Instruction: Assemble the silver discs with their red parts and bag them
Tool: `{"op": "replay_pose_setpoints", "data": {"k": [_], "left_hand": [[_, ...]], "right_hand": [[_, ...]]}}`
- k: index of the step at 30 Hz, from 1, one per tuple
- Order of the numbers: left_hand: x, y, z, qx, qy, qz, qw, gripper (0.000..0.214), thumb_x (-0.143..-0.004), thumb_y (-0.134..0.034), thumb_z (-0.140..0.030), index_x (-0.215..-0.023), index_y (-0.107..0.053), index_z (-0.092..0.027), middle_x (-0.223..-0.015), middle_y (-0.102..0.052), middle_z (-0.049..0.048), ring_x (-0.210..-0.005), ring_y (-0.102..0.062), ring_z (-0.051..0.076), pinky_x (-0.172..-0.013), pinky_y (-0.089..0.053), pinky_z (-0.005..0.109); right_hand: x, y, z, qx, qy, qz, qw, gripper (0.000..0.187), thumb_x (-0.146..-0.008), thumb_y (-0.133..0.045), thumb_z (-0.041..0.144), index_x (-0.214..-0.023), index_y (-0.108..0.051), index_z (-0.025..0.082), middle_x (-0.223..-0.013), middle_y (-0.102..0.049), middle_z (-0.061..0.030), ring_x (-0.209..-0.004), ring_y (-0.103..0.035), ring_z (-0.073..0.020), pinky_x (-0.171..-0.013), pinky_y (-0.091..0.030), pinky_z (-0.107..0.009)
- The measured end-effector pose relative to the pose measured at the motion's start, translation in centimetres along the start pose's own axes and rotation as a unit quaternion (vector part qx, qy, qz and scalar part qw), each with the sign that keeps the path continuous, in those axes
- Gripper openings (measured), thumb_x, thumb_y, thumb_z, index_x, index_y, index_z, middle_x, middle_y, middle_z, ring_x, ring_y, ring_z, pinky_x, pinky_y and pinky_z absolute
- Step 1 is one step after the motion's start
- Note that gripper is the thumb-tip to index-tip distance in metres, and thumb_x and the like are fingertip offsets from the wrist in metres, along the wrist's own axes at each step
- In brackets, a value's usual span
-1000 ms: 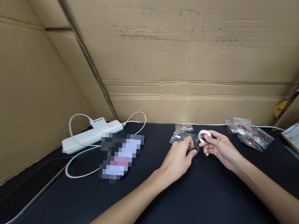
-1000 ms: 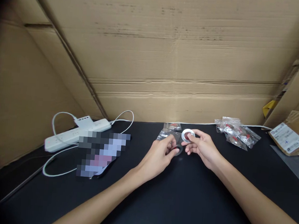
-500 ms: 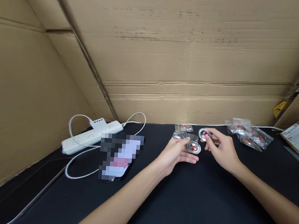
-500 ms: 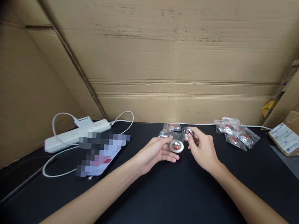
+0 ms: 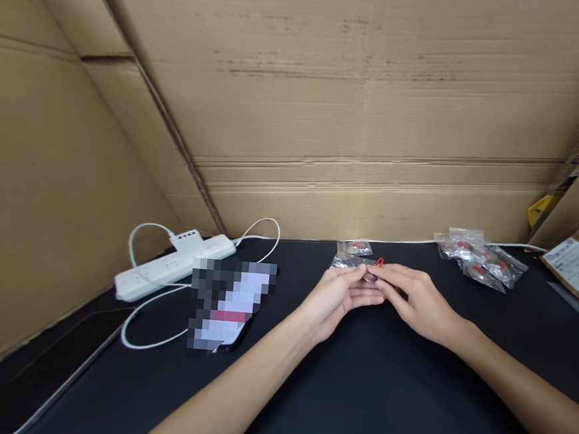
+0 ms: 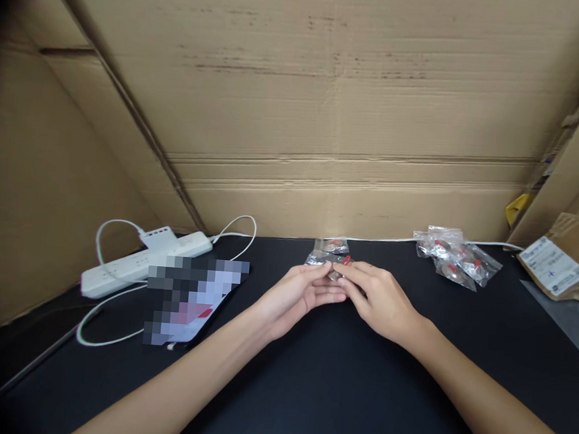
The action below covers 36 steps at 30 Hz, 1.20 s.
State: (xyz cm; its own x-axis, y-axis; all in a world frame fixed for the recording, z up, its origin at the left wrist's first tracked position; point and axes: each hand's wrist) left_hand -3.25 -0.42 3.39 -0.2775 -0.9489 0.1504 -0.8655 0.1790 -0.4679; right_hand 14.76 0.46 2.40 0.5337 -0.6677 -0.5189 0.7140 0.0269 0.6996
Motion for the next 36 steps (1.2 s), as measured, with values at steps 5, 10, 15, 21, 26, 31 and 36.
{"op": "replay_pose_setpoints", "data": {"k": [5, 10, 15, 21, 26, 31, 36], "left_hand": [[-0.2, 0.1, 0.1, 0.037, -0.004, 0.034, 0.999, 0.018, -0.091, -0.06, -0.021, -0.096, -0.07, -0.007, -0.089, -0.073, 0.0157, -0.083, -0.072, 0.022, -0.092, -0.055, 0.04], [0.0, -0.2, 0.4, 0.114, 0.031, 0.04, 0.992, 0.015, -0.089, -0.065, -0.019, -0.102, -0.069, -0.012, -0.098, -0.072, 0.0117, -0.093, -0.07, 0.02, -0.1, -0.05, 0.038], [0.2, -0.5, 0.3, 0.129, 0.021, 0.069, 0.989, 0.015, -0.086, -0.068, -0.019, -0.098, -0.067, -0.011, -0.103, -0.071, 0.0136, -0.103, -0.069, 0.024, -0.103, -0.048, 0.038], [0.1, -0.4, 0.0, 0.103, -0.008, 0.059, 0.993, 0.015, -0.089, -0.065, -0.022, -0.098, -0.067, -0.01, -0.099, -0.072, 0.0133, -0.1, -0.07, 0.023, -0.102, -0.049, 0.037], [0.1, -0.4, 0.1, 0.1, -0.018, 0.058, 0.993, 0.014, -0.086, -0.068, -0.021, -0.095, -0.068, -0.01, -0.098, -0.072, 0.0122, -0.102, -0.069, 0.025, -0.103, -0.048, 0.039], [-0.1, -0.4, -0.1, 0.1, -0.015, 0.032, 0.994, 0.016, -0.085, -0.069, -0.02, -0.098, -0.068, -0.012, -0.097, -0.073, 0.0108, -0.098, -0.07, 0.022, -0.099, -0.051, 0.037], [-0.1, -0.3, -0.2, 0.105, -0.034, -0.016, 0.994, 0.016, -0.081, -0.072, -0.018, -0.096, -0.068, -0.011, -0.096, -0.073, 0.0122, -0.094, -0.071, 0.024, -0.097, -0.052, 0.039]], "right_hand": [[0.0, -0.1, -0.3, -0.035, -0.032, -0.052, 0.998, 0.035, -0.096, -0.053, 0.031, -0.129, -0.062, 0.032, -0.119, -0.069, -0.005, -0.104, -0.066, -0.0252, -0.094, -0.054, -0.048], [0.2, -0.2, -0.4, -0.046, -0.024, -0.098, 0.994, 0.037, -0.092, -0.059, 0.029, -0.129, -0.062, 0.031, -0.116, -0.07, -0.005, -0.093, -0.069, -0.0245, -0.088, -0.057, -0.047], [0.3, -0.2, 0.2, -0.028, -0.01, -0.112, 0.993, 0.037, -0.092, -0.059, 0.028, -0.129, -0.062, 0.029, -0.116, -0.071, -0.0054, -0.09, -0.069, -0.0228, -0.087, -0.057, -0.045], [0.3, -0.5, 0.2, -0.049, -0.009, -0.108, 0.993, 0.042, -0.09, -0.063, 0.029, -0.131, -0.06, 0.03, -0.119, -0.07, -0.005, -0.093, -0.069, -0.0233, -0.088, -0.056, -0.044], [0.2, -0.5, 0.2, -0.075, -0.022, -0.114, 0.99, 0.038, -0.089, -0.064, 0.031, -0.127, -0.064, 0.031, -0.109, -0.073, -0.0035, -0.084, -0.069, -0.0217, -0.084, -0.057, -0.042], [0.2, -0.4, 0.2, -0.071, -0.026, -0.109, 0.991, 0.041, -0.089, -0.063, 0.031, -0.13, -0.061, 0.033, -0.11, -0.072, -0.0034, -0.086, -0.069, -0.0226, -0.085, -0.057, -0.044], [0.1, -0.5, 0.7, 0.012, -0.008, -0.18, 0.984, 0.043, -0.089, -0.063, 0.028, -0.132, -0.058, 0.03, -0.114, -0.069, -0.0067, -0.099, -0.065, -0.0247, -0.09, -0.053, -0.045]]}}
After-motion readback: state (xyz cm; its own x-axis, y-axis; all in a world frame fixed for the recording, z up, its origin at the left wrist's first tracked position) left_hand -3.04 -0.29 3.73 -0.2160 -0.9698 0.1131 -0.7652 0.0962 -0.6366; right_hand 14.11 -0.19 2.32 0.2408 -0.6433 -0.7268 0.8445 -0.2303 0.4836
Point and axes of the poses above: each hand's wrist, its own x-axis away from the middle knuckle, its own y-axis out of the back of the hand, z = x × y
